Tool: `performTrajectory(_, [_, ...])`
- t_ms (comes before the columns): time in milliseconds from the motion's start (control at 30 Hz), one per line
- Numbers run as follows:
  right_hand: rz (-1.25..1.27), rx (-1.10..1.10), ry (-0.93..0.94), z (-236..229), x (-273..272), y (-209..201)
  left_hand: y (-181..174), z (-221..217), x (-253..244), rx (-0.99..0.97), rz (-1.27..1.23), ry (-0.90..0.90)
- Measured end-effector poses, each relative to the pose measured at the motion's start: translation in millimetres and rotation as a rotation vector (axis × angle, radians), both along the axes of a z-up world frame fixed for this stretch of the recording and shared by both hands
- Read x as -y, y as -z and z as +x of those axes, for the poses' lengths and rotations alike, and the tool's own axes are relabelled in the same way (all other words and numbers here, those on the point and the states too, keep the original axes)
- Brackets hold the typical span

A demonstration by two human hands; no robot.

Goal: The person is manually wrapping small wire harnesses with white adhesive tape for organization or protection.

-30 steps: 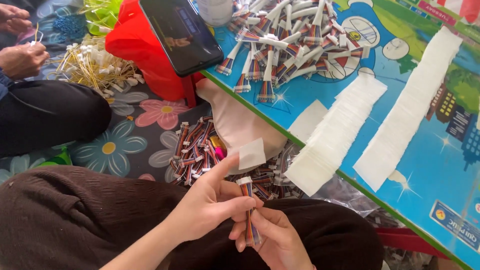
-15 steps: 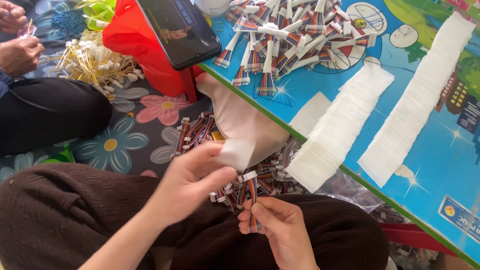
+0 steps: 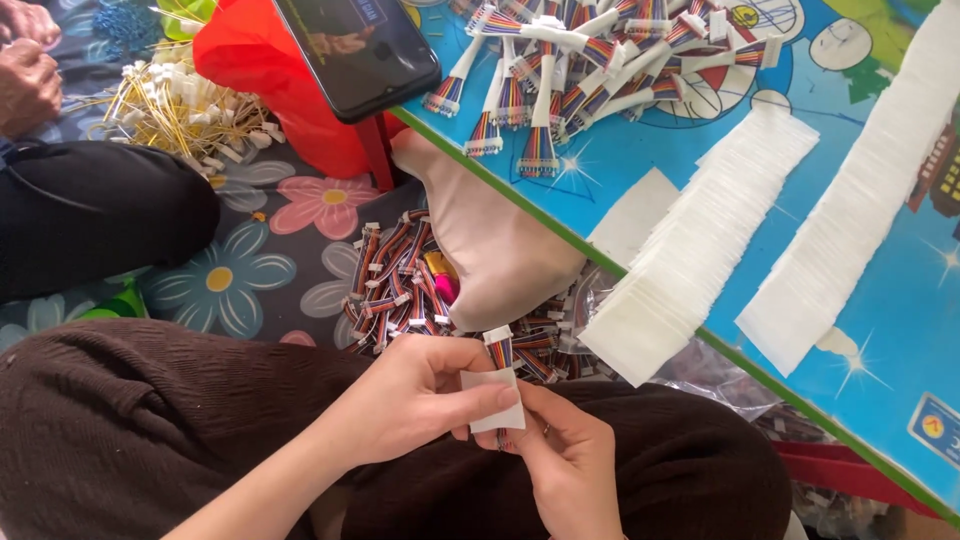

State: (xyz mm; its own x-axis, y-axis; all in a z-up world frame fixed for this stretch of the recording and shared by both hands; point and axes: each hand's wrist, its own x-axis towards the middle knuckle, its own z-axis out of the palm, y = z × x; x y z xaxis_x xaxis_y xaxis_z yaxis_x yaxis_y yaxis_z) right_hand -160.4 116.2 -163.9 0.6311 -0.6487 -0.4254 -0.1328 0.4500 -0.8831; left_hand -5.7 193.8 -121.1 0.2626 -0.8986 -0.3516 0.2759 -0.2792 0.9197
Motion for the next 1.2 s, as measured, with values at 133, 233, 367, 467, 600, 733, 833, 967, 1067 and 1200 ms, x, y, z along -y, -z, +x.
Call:
performTrajectory(133, [-0.082, 0.051, -0.043, -1, -2, 1, -1, -3, 1, 0.044, 0.026, -0.046])
performTrajectory(233, [-0.102, 0.180, -0.034, -4, -3, 3, 2, -3, 0, 0.121, 0.056, -0.063])
performTrajectory(367, [-0.096, 0.107, -0.026, -3, -3, -2, 0, -2, 0, 0.258, -0.001, -0.094])
performTrajectory(467, [-0.010, 0.079, 0.042, 4, -2, -5, 0, -6, -1, 0.254, -0.036, -0.127])
performTrajectory(600, [0.165, 0.235, 0.113, -5, 4, 16, 2, -13, 3, 0.249, 0.076, -0.227])
performTrajectory(733, [-0.007, 0.394, -0.054, -6, -1, 12, 14, -14, 10, 0.119, 0.093, -0.270])
performTrajectory(833, [-0.148, 0.350, -0.020, -6, 1, 7, 25, -2, 5, -0.078, 0.181, -0.346])
performTrajectory(967, [-0.532, 0.151, 0.025, -5, -3, -4, 32, 21, -15, -0.414, 0.209, 0.125])
performTrajectory(1067, [-0.800, 0.147, -0.106, -3, -8, -10, 9, 29, -17, -0.317, 0.187, 0.248])
performTrajectory(1200, [-0.870, 0.120, -0.192, -2, -8, -16, -8, 30, -11, 0.003, 0.148, 0.352])
